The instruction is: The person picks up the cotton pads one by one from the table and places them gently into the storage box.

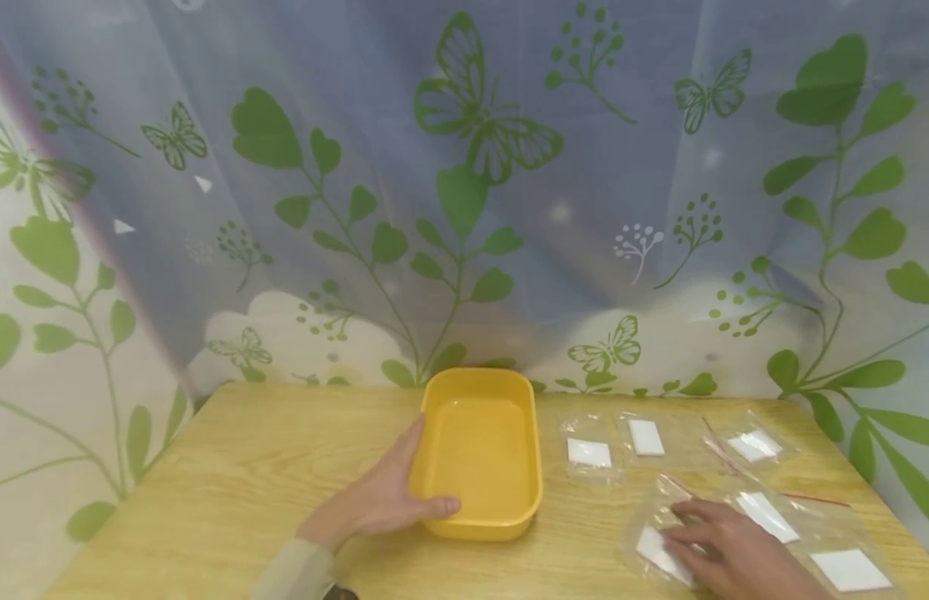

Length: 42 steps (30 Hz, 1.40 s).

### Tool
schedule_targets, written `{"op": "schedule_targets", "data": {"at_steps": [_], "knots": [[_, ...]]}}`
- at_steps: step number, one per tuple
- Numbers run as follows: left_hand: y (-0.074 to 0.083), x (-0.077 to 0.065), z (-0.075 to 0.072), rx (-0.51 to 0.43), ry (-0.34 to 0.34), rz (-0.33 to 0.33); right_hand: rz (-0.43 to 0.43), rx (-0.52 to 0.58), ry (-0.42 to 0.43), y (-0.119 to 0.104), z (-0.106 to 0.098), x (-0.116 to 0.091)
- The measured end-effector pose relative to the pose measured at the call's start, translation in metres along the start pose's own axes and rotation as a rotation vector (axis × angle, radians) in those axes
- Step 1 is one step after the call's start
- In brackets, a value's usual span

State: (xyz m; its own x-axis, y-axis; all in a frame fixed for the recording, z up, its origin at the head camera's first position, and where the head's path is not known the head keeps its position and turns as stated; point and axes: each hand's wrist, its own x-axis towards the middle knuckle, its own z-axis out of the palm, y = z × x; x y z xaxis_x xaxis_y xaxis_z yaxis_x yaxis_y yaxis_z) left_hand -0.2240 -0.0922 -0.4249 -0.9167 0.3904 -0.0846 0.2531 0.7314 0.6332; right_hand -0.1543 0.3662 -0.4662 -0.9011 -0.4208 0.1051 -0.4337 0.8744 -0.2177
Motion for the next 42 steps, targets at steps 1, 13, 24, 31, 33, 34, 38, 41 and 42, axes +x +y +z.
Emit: {"op": "schedule_targets", "data": {"at_steps": [1, 13, 24, 31, 33, 34, 38, 41, 42], "knots": [[0.0, 0.0, 0.0, 0.0, -0.005, -0.003, -0.019, -0.022, 0.036, -0.001, 0.001, 0.0], [-0.001, 0.001, 0.003, -0.041, -0.021, -0.003, -0.236, 0.027, 0.309, -0.002, 0.007, 0.007], [0.0, 0.002, 0.003, -0.085, -0.025, 0.041, -0.233, 0.057, 0.416, -0.009, 0.008, 0.015], [0.0, 0.001, 0.004, -0.09, -0.02, 0.031, -0.226, 0.09, 0.486, -0.013, 0.01, 0.017], [0.0, 0.001, 0.004, -0.097, -0.018, 0.032, -0.206, 0.105, 0.482, -0.015, 0.01, 0.018], [0.0, 0.001, 0.004, -0.1, -0.02, 0.033, -0.196, 0.117, 0.474, -0.016, 0.009, 0.018], [0.0, 0.0, 0.004, -0.099, -0.022, 0.032, -0.184, 0.137, 0.469, -0.019, 0.007, 0.02], [0.0, 0.0, 0.004, -0.098, -0.027, 0.031, -0.178, 0.152, 0.487, -0.021, 0.005, 0.022], [-0.001, 0.0, 0.004, -0.097, -0.028, 0.03, -0.177, 0.158, 0.495, -0.021, 0.005, 0.023]]}}
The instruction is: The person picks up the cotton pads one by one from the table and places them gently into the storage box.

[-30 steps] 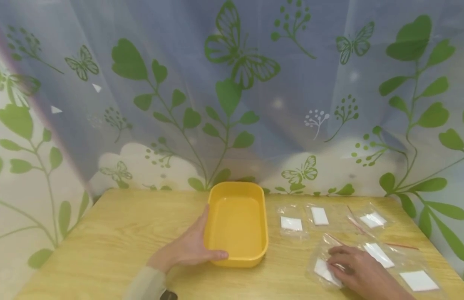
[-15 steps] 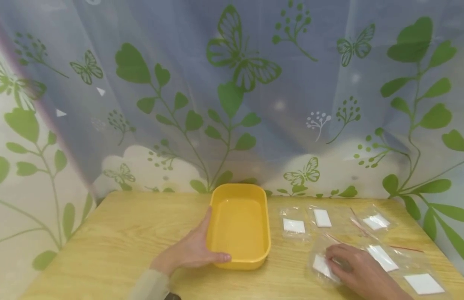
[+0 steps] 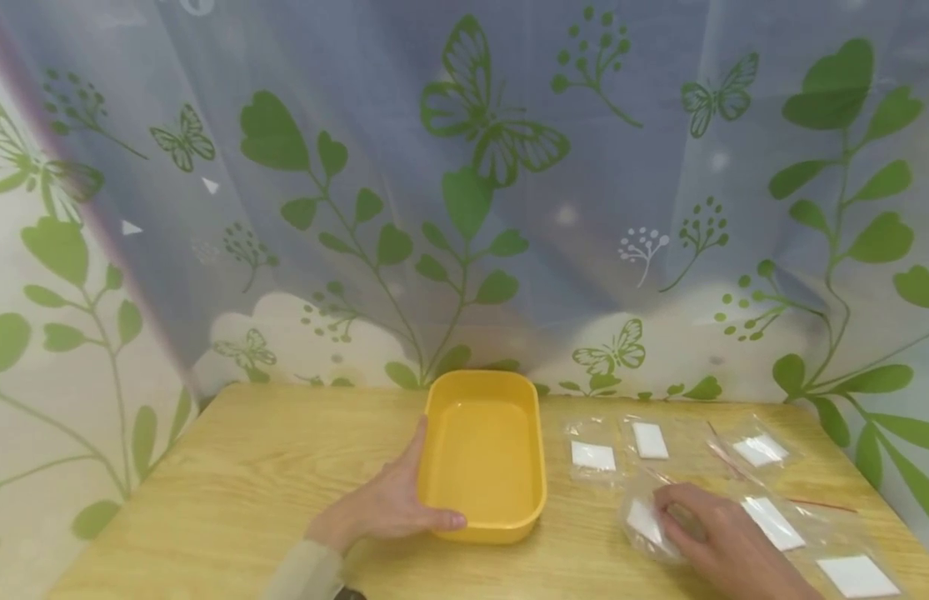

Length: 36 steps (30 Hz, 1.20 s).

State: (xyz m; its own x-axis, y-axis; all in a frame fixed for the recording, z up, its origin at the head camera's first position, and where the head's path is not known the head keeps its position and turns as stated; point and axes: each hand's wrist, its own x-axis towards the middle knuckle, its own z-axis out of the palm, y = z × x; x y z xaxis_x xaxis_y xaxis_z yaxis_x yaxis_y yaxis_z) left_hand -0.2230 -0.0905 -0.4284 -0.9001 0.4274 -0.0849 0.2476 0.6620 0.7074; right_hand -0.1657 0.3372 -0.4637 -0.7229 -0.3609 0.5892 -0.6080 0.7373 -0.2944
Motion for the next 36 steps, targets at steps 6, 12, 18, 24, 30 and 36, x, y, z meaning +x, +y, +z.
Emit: {"op": "schedule_targets", "data": {"at_steps": [6, 12, 18, 24, 30, 36], "knots": [[-0.001, 0.003, 0.001, 0.001, 0.01, 0.014, 0.024, 0.041, 0.029, -0.002, -0.001, 0.002], [-0.002, 0.004, 0.001, -0.011, 0.012, 0.02, 0.031, 0.05, 0.055, -0.004, -0.003, 0.003], [-0.004, 0.004, 0.0, -0.009, 0.007, 0.012, 0.047, 0.062, 0.048, -0.008, -0.007, 0.009], [-0.005, 0.004, -0.001, -0.003, 0.006, 0.007, 0.011, 0.035, 0.086, -0.017, -0.01, 0.021], [-0.004, 0.003, -0.001, -0.009, 0.005, 0.006, 0.09, -0.019, 0.085, -0.026, -0.014, 0.034], [-0.003, 0.001, 0.0, -0.024, 0.006, 0.012, 0.07, 0.023, 0.105, -0.032, -0.009, 0.041]]}}
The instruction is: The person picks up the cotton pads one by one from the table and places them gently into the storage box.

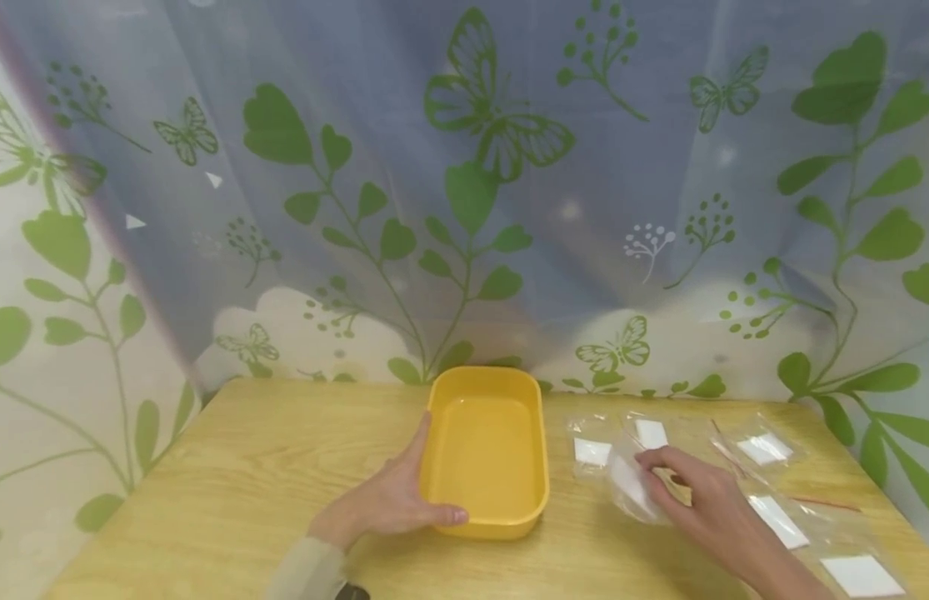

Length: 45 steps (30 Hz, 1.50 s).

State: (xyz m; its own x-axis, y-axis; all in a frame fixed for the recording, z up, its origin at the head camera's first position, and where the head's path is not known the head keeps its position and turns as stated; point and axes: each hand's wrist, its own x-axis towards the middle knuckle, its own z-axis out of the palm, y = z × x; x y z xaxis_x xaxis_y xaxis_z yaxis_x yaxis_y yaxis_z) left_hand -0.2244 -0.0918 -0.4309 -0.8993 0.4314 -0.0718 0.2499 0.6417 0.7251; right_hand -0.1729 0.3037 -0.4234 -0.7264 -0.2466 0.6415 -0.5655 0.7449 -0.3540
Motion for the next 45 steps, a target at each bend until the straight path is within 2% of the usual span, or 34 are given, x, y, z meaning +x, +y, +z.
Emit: {"op": "schedule_targets", "data": {"at_steps": [9, 20, 28, 37, 45], "knots": [[0.002, -0.001, 0.0, 0.006, -0.005, -0.001, 0.004, -0.002, -0.022, -0.01, 0.008, 0.015], [0.004, -0.002, 0.002, 0.003, -0.003, -0.006, -0.132, -0.015, -0.03, -0.023, 0.014, 0.048], [0.002, 0.0, 0.001, 0.002, 0.002, 0.001, -0.17, 0.005, -0.061, -0.034, 0.022, 0.068], [0.001, -0.001, 0.001, 0.007, 0.002, 0.003, -0.221, 0.043, -0.065, -0.043, 0.036, 0.081], [0.0, 0.0, 0.002, 0.01, 0.009, 0.013, -0.322, 0.094, -0.057, -0.046, 0.056, 0.088]]}}
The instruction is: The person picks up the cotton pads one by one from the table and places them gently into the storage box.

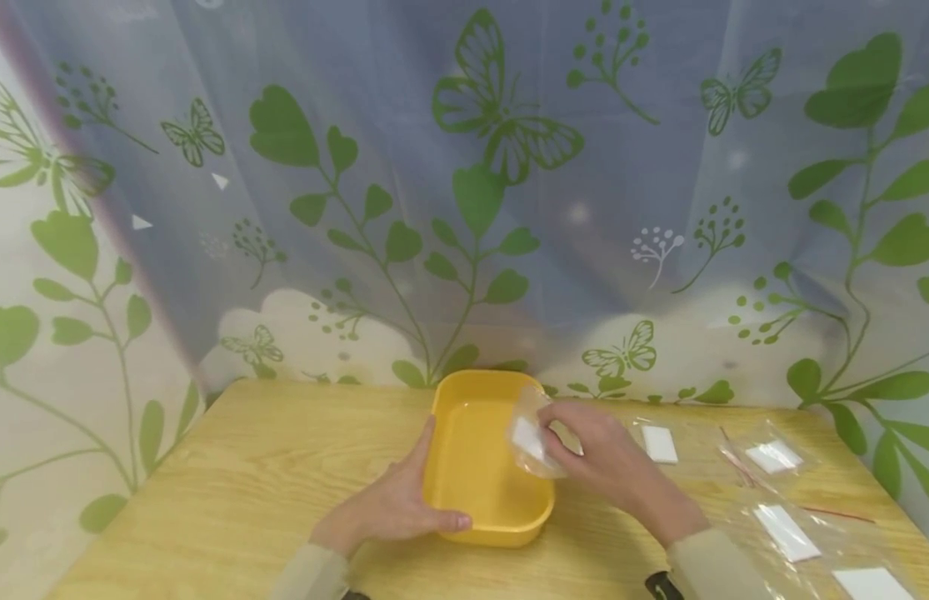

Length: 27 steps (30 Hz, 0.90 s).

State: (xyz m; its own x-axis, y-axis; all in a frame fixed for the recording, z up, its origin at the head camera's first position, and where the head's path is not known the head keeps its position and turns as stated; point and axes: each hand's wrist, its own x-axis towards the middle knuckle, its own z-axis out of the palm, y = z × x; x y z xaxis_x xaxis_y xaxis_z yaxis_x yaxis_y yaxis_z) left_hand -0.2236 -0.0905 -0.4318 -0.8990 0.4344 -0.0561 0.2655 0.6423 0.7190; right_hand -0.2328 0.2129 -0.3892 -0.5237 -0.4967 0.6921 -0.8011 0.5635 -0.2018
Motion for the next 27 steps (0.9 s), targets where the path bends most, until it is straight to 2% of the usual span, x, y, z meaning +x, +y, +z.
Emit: {"op": "schedule_targets", "data": {"at_steps": [12, 18, 27], "knots": [[-0.001, 0.0, -0.001, 0.022, -0.001, -0.001, -0.085, -0.018, 0.053, -0.003, 0.022, 0.014], [-0.001, 0.0, -0.002, 0.017, -0.008, -0.011, -0.084, -0.037, 0.05, -0.002, 0.033, 0.019], [-0.002, 0.001, 0.001, 0.01, -0.011, 0.002, -0.075, -0.009, 0.025, -0.005, 0.047, 0.019]]}}
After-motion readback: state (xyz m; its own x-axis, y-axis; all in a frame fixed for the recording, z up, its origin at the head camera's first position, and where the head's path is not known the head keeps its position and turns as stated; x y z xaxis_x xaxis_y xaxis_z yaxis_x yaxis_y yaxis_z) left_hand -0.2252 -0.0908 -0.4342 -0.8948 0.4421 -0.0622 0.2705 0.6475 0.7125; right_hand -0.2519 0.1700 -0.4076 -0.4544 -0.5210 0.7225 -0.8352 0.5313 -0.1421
